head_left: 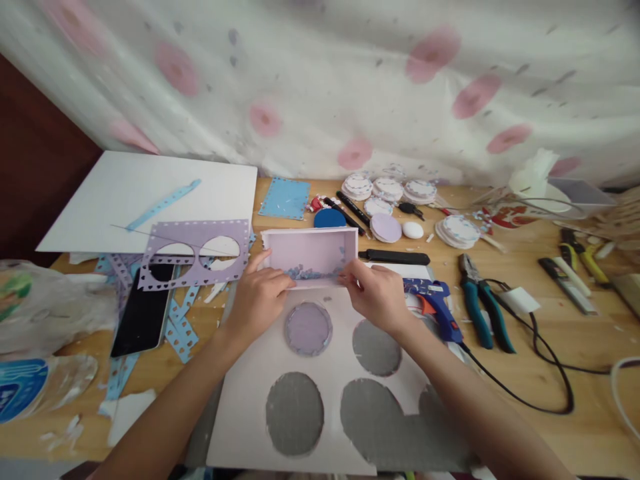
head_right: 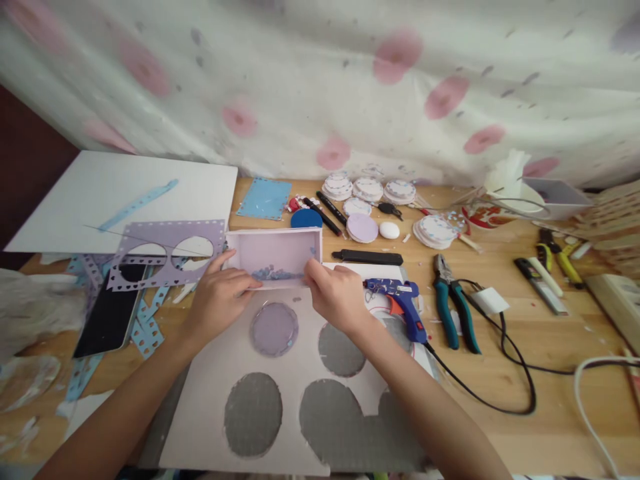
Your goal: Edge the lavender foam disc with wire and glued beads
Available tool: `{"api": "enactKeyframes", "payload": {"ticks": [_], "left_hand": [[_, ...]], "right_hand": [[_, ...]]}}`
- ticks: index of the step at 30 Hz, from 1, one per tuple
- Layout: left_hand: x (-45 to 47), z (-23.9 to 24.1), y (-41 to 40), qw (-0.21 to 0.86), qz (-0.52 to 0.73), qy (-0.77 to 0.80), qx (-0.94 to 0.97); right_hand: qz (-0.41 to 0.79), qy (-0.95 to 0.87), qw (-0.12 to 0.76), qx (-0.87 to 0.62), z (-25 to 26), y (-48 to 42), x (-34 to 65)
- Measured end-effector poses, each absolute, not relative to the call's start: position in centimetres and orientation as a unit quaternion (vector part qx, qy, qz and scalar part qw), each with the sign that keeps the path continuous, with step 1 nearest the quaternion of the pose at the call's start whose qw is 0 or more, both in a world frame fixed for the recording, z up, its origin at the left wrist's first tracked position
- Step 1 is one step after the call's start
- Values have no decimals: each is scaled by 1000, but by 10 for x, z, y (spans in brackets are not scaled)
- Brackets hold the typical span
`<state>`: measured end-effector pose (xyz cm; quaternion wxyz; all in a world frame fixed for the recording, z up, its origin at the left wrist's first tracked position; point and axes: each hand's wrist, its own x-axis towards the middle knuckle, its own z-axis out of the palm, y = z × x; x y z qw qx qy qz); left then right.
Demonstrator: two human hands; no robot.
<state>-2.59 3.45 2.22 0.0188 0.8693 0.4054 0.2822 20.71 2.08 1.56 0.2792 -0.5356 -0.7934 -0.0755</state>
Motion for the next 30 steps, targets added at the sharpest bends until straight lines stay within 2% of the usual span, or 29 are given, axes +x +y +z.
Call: {"api": "enactKeyframes", "payload": {"ticks": [7, 13, 17, 20, 24, 30], "left_hand": [[-31, 17, 47, 34, 286, 397, 871], [-35, 20, 79, 62, 269, 374, 886], [-29, 39, 58, 95, 297, 375, 873], [-20, 45, 21, 172, 235, 361, 886], [-11, 26, -14, 205, 131, 379, 893], [-10, 7, -8, 220, 128, 395, 883]], "right_hand": [[41, -670, 520, -529, 39, -3, 217], [145, -538, 618, -554, 33, -29, 225], [203, -497, 653, -534, 19, -34, 225], [230, -485, 661, -524, 14, -34, 225], [240, -483, 658, -525, 14, -36, 225], [237, -487, 649, -534, 13, -40, 224]]}}
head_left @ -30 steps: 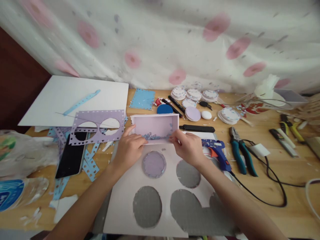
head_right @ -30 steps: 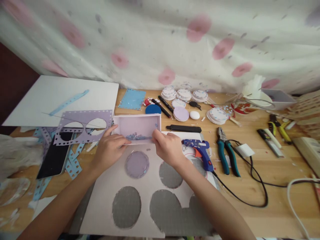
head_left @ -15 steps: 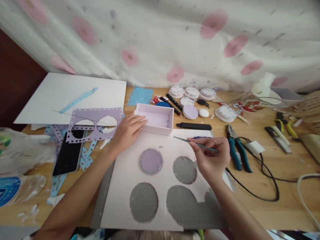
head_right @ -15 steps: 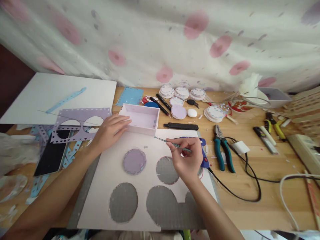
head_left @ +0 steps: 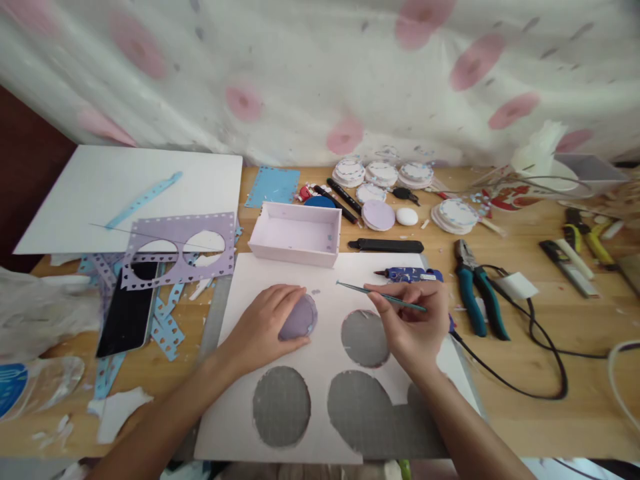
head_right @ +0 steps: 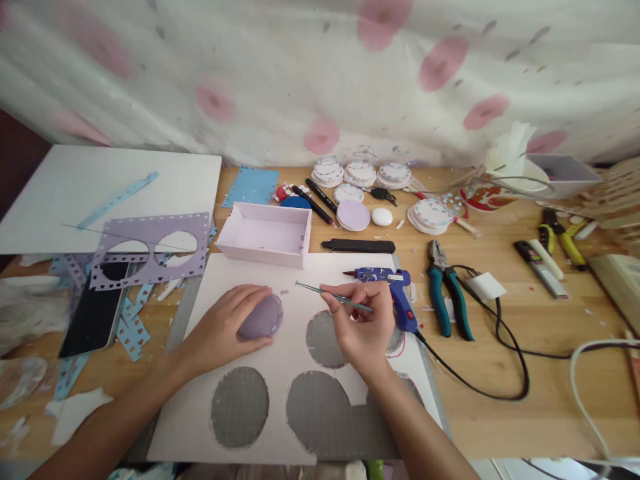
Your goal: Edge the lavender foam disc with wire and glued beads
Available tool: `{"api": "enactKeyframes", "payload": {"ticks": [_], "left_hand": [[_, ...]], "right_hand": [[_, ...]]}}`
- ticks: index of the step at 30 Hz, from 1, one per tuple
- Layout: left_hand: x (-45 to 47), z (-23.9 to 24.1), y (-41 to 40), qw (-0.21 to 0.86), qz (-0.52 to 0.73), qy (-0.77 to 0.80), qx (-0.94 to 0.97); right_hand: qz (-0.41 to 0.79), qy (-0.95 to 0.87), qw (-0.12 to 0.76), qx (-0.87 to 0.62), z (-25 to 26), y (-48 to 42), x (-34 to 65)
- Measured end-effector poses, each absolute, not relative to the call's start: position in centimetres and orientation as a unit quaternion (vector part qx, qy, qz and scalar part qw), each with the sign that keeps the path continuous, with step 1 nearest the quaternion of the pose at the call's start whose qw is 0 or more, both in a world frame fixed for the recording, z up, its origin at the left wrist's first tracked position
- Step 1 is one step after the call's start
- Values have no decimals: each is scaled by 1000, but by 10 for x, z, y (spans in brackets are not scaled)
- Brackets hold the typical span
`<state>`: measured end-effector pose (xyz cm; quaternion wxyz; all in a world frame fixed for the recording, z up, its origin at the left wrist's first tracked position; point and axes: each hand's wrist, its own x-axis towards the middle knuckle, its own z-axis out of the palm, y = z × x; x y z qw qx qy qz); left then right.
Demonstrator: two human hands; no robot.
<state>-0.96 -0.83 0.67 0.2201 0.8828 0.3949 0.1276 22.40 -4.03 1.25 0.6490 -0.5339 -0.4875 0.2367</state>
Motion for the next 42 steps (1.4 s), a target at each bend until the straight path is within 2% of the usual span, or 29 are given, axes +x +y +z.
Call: {"api": "enactKeyframes", "payload": {"ticks": [5, 9, 15, 19, 32, 42], "left_hand": [[-10, 14, -4, 254, 130, 358, 889], [-12, 22, -1, 329, 144, 327, 874], [-9, 12, 16, 438, 335, 430, 715], [-4, 1, 19, 525, 297, 428, 673], [1, -5, 19, 450, 322, 374, 744], [0, -16, 18, 417, 416, 456, 667]], "right_hand": [[237, -496, 634, -544, 10, -41, 223], [254, -500, 630, -537, 9, -41, 221], [282, -497, 628, -528, 9, -44, 213], [283, -514, 609, -534, 5, -43, 209], [306, -533, 564, -551, -3, -43, 195], [251, -484, 647, -533, 2, -34, 219]]}}
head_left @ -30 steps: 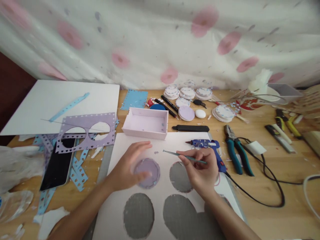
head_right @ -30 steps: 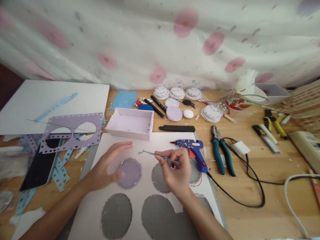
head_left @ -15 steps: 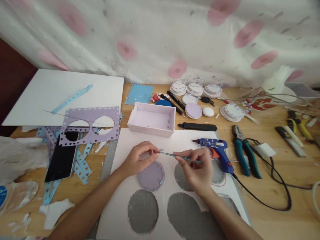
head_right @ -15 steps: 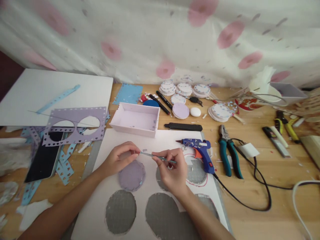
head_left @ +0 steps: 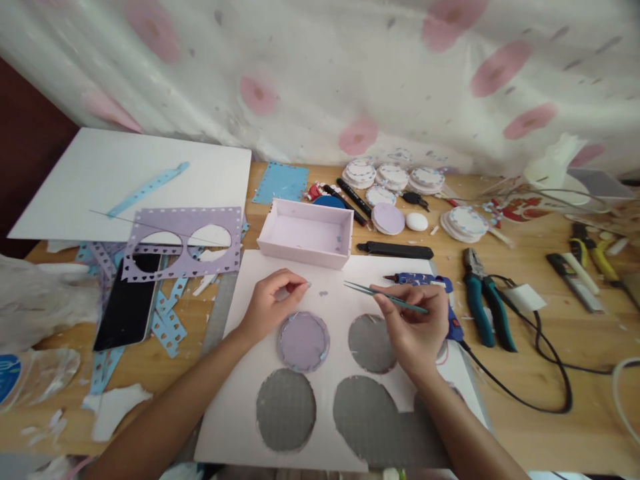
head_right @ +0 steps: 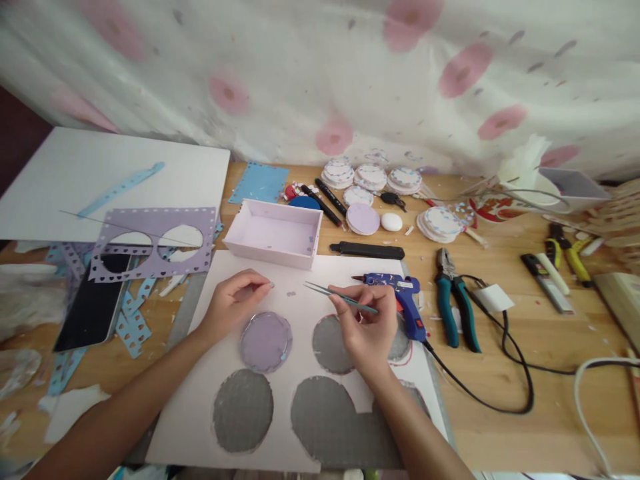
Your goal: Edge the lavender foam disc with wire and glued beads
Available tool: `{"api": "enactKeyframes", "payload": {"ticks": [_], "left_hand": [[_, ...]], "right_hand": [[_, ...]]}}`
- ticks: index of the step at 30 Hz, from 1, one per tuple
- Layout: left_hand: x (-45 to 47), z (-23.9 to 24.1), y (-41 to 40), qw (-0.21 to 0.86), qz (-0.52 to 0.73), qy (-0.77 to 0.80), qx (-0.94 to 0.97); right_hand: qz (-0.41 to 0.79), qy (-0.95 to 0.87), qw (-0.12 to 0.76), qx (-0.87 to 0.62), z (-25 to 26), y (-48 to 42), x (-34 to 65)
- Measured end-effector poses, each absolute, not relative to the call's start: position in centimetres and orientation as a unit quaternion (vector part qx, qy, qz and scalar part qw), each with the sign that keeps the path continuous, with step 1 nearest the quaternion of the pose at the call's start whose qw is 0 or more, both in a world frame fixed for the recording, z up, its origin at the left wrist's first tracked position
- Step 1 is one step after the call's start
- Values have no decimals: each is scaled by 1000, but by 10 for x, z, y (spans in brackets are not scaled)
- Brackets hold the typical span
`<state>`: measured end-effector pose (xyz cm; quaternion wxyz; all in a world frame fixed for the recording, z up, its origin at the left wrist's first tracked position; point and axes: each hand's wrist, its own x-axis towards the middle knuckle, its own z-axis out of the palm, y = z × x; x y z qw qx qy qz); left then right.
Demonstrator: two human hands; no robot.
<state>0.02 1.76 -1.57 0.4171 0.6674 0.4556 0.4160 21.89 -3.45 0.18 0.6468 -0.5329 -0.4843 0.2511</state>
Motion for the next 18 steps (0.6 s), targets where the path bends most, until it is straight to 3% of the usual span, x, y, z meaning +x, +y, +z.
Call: {"api": "enactKeyframes", "payload": {"ticks": [10, 18], "left_hand": [[-1, -18, 17, 431, 406, 443, 674], [0, -19, 18, 434, 404, 440, 674]], "right_hand": [[262, -500, 620, -546, -2, -36, 218], [252, -569, 522, -584, -11, -37, 213]]}}
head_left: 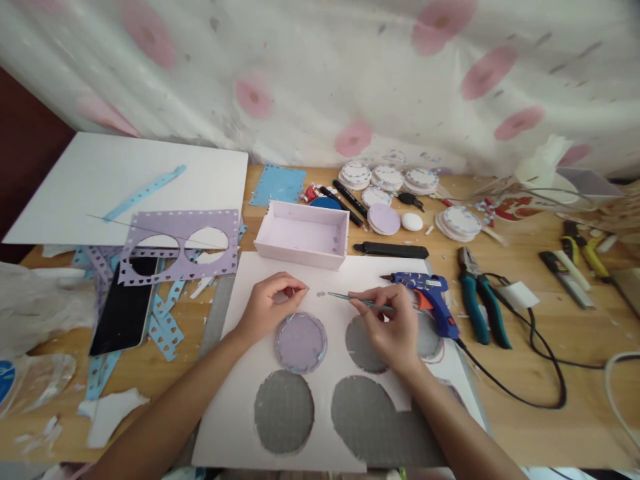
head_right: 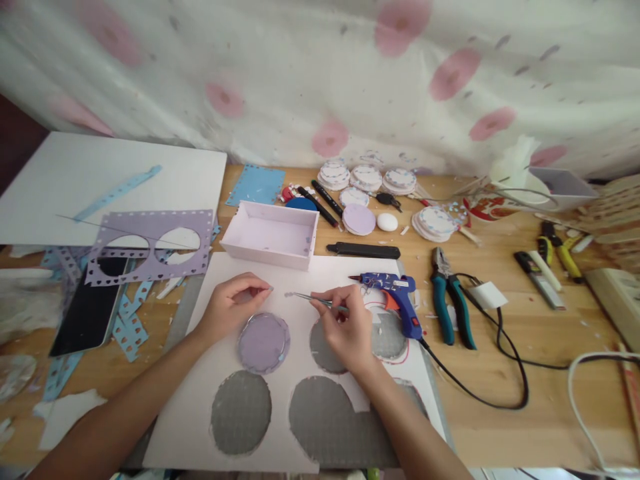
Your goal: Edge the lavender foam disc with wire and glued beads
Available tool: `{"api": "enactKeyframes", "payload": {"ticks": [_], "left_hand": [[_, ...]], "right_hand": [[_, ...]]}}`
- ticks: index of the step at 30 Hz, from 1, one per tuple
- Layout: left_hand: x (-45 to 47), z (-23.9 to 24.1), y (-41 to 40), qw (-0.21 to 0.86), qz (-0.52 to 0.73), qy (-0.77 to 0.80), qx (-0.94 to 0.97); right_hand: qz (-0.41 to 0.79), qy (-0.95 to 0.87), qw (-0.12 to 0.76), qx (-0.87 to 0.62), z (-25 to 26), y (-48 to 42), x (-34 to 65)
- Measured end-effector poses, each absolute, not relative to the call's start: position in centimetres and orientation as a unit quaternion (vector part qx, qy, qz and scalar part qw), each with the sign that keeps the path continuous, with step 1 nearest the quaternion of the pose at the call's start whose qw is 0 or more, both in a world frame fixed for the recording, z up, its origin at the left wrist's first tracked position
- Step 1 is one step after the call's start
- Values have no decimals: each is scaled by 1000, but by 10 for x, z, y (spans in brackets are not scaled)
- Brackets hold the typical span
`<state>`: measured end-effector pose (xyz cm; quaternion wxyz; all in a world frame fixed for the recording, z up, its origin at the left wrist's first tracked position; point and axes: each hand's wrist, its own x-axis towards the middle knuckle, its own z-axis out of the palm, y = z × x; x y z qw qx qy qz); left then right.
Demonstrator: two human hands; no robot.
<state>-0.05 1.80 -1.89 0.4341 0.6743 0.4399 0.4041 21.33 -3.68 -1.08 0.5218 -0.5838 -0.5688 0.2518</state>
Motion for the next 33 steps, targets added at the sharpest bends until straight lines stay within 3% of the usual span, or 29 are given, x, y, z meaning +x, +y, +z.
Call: {"api": "enactKeyframes", "payload": {"ticks": [8, 13, 18, 33], "left_hand": [[-1, -15, 18, 440, 396, 466, 658], [-1, -12, 18, 454, 407, 451, 652], [1, -6, 19, 462, 386, 378, 704], [4, 0, 17, 437, 364, 358, 740]], "right_hand": [[216, -639, 472, -568, -24, -36, 209], [189, -614, 531, -552, -13, -39, 209], [236, -564, 605, -510, 0, -45, 202], [256, -593, 579, -497, -3, -49, 194]]}}
